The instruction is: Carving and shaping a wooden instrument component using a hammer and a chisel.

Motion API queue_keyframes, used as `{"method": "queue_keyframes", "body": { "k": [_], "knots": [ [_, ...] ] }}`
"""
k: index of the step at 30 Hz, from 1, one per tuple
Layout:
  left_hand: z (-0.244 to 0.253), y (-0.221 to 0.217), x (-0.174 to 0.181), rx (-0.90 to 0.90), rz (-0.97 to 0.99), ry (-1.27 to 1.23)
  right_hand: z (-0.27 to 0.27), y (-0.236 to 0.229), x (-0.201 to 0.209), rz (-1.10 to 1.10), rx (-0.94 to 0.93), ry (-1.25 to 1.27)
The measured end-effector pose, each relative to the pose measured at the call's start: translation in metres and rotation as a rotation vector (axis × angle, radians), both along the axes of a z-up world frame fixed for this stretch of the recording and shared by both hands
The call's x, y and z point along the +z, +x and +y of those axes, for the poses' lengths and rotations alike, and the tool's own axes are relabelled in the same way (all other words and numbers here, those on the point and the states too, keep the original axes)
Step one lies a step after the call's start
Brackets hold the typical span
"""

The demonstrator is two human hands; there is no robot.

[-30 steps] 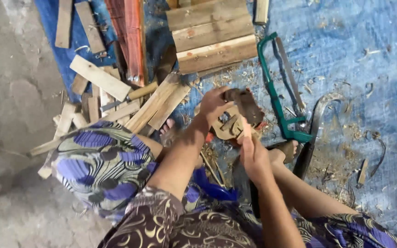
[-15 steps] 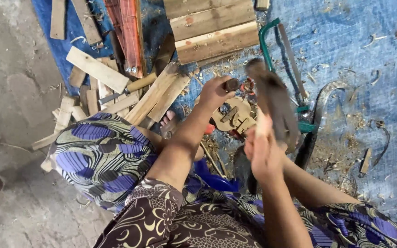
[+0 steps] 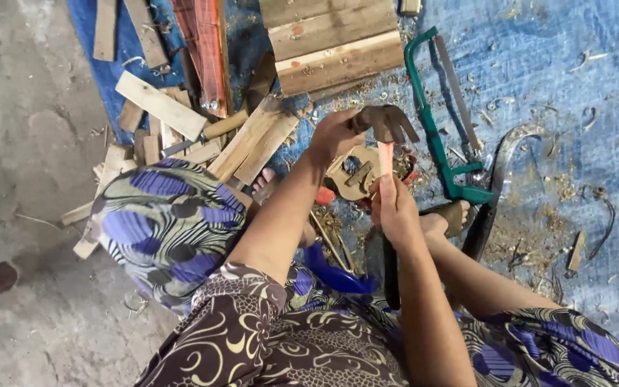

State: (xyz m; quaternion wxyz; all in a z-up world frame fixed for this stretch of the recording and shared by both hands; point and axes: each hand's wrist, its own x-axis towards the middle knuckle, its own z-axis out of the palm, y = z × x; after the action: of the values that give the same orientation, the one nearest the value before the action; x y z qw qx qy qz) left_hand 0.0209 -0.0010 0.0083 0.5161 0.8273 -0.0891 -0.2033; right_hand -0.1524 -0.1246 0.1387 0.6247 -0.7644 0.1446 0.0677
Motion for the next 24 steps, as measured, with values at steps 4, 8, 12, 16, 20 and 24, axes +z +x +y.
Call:
{"method": "queue_keyframes", "body": {
  "k": [4, 8, 12, 16, 20, 24],
  "knots": [
    [0.003, 0.028, 0.005, 0.074, 0.311, 0.016, -0.011, 0.003, -0.005, -0.018, 0.036, -0.028],
    [0.022, 0.081, 0.037, -0.551, -0.221, 0.942, -0.019, 0.009, 0.004, -0.011, 0.07, 0.119],
    [0.054, 0.091, 0.183, -0.616, -0.176, 1.236, 0.005, 0.018, 0.032, 0.177, -0.148, 0.215],
    [0.094, 0.081, 0.264, -0.517, -0.244, 1.126, 0.009, 0.017, 0.032, 0.15, -0.071, 0.138],
    [0.141, 0.107, 0.255, -0.683, -0.435, 1.2, 0.015, 0.016, 0.028, 0.16, -0.051, -0.065],
    [0.158, 0.087, 0.235, -0.568, -0.195, 1.021, 0.01, 0.014, 0.03, 0.198, -0.034, -0.056]
  ]
}}
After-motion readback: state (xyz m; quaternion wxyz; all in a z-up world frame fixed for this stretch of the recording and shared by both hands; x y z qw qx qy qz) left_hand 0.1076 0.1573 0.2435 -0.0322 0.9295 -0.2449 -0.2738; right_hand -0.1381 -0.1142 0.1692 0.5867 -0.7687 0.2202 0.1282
